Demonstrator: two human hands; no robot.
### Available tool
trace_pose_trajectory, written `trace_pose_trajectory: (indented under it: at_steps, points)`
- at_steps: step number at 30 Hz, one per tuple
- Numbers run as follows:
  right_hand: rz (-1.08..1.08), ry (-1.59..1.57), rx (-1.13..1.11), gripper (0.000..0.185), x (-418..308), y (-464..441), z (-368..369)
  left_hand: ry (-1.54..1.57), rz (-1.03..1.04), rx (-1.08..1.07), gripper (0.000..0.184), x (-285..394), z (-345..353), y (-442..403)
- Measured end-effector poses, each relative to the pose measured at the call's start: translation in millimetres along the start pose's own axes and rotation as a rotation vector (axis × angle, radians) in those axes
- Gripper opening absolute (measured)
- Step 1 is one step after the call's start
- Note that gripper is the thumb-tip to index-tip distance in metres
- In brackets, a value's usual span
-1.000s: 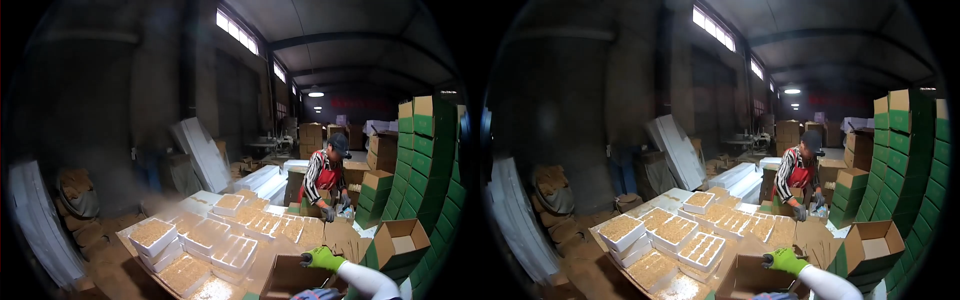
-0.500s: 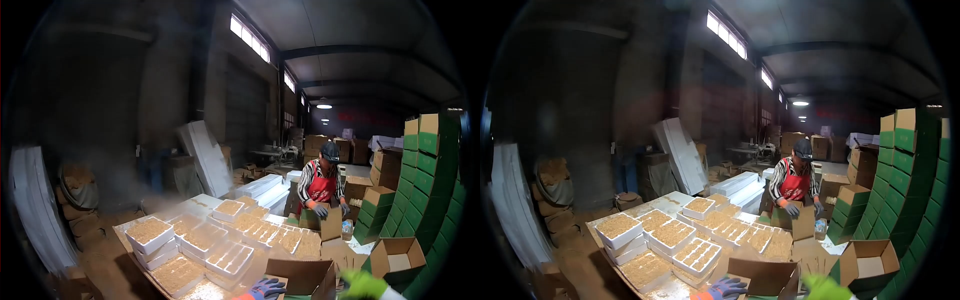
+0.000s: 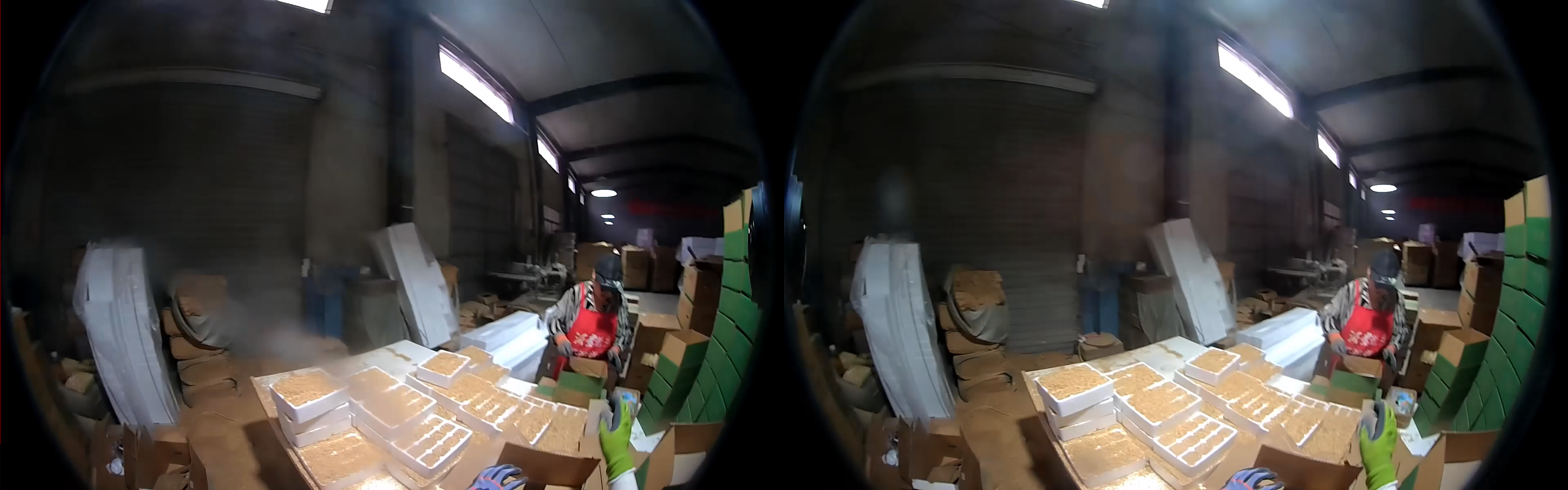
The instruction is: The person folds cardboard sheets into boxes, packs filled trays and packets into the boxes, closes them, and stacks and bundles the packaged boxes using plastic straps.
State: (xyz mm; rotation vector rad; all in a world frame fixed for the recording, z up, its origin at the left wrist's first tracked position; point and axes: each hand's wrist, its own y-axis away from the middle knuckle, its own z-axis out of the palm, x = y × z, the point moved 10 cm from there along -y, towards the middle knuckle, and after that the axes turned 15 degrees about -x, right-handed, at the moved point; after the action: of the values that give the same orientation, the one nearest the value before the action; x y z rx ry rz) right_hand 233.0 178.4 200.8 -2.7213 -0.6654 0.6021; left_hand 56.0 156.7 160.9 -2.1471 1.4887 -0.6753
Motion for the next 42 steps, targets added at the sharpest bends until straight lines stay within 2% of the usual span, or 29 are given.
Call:
trace_pose_trajectory:
  at_steps: [1, 4, 5, 7, 8, 10, 11, 13, 15, 16, 17, 18, 20, 21, 22, 24, 25, 26, 28, 30, 31, 32, 34, 35, 36, 37, 38, 40, 42]
  points:
    - [0.024, 0.204, 0.015, 0.067, -13, 16, 17, -0.02, -0.005, 0.019, 0.051, 1, -11, -2]
    - [0.142, 0.81, 0.067, 0.069, -38, 56, 55, 0.223, -0.524, -0.32, 0.06, -44, -17, 13]
    - [0.143, 0.825, 0.046, 0.069, -39, 60, 49, 0.337, -0.692, -0.44, 0.063, -49, 1, 25]
    - [0.492, 0.084, -0.041, 0.078, 4, 70, 48, 0.309, -0.758, -0.468, 0.068, -88, 25, 32]
    - [0.509, 0.091, -0.056, 0.078, 27, 68, 43, 0.279, -0.82, -0.491, 0.073, -122, 47, 37]
    - [0.787, 0.031, -0.707, 0.083, 96, 112, 87, 0.284, -0.953, -0.597, 0.086, -131, 111, 68]
    - [0.891, 0.006, -0.968, 0.085, 105, 151, 103, 0.511, -0.84, -0.46, 0.092, -96, 64, 55]
    - [1.169, -0.707, -0.707, 0.046, 79, 178, 70, 0.504, -0.677, -0.263, 0.085, -59, 14, 36]
    - [1.391, -1.034, -0.564, 0.042, 54, 215, 72, 0.493, -0.441, -0.085, 0.08, -32, -31, 20]
    - [1.287, -1.098, -0.371, 0.043, 33, 207, 74, 0.383, -0.4, -0.162, 0.081, -24, -29, 25]
    - [1.161, -1.139, -0.176, 0.046, 12, 193, 73, 0.297, -0.137, -0.094, 0.083, -12, -30, 29]
    - [1.016, -1.165, 0.025, 0.051, -10, 181, 68, 0.3, -0.047, -0.06, 0.086, -2, -36, 36]
    - [0.797, -1.122, 0.305, 0.059, -13, 197, 78, 0.505, -0.056, -0.072, 0.093, -11, -38, 50]
    - [0.742, -1.065, 0.376, 0.067, -11, 216, 98, 0.925, -0.242, -0.022, 0.094, -38, 4, 72]
    - [0.73, -0.898, 0.454, 0.073, -25, 231, 113, 1.088, -0.414, -0.13, 0.089, -44, 20, 83]
    - [0.917, -0.449, 0.074, 0.075, -31, 259, 145, 1.384, -0.829, -0.299, 0.077, -49, 50, 119]
    - [0.989, -0.277, -0.089, 0.078, -23, 284, 165, 1.001, -0.834, -0.513, 0.071, -47, 59, 128]
    - [0.955, -0.33, -0.061, 0.076, -8, 295, 154, 0.598, -0.812, -0.709, 0.065, -50, 69, 137]
    - [0.887, -0.437, -0.009, 0.071, 21, 315, 130, 0.523, -0.779, -0.558, 0.059, -50, 63, 134]
    - [0.768, -0.652, 0.158, 0.069, 19, 238, 64, 0.553, -0.882, -0.767, 0.057, -43, 64, 134]
    - [0.675, -0.616, 0.359, 0.071, -3, 195, 35, 0.523, -0.851, -0.771, 0.072, -43, 67, 136]
    - [0.681, -0.615, 0.37, 0.071, 8, 189, 50, 0.52, -0.84, -0.777, 0.072, -50, 67, 136]
    - [0.632, 0.05, 0.091, 0.074, 23, 157, 89, 0.775, -0.83, -0.645, 0.06, -75, 67, 130]
    - [0.631, 0.062, 0.107, 0.074, 22, 149, 86, 1.114, -0.813, -0.689, 0.066, -118, 130, 161]
    - [0.598, 0.097, 0.087, 0.075, 20, 138, 85, 1.333, -1.369, -0.72, 0.073, -156, 120, 178]
    - [0.575, 0.126, 0.057, 0.076, 15, 133, 88, 1.289, -1.354, -0.286, 0.083, -220, 128, 188]
    - [0.589, 0.138, 0.052, 0.076, 13, 138, 89, 0.875, -1.395, -0.029, 0.093, -298, 138, 213]
    - [0.627, -0.006, 0.07, 0.075, 22, 142, 86, 0.575, -1.786, 0.047, 0.096, -362, 142, 255]
    - [0.616, 0.003, 0.064, 0.073, 15, 132, 82, 0.282, -1.913, 0.059, 0.093, -353, 125, 246]
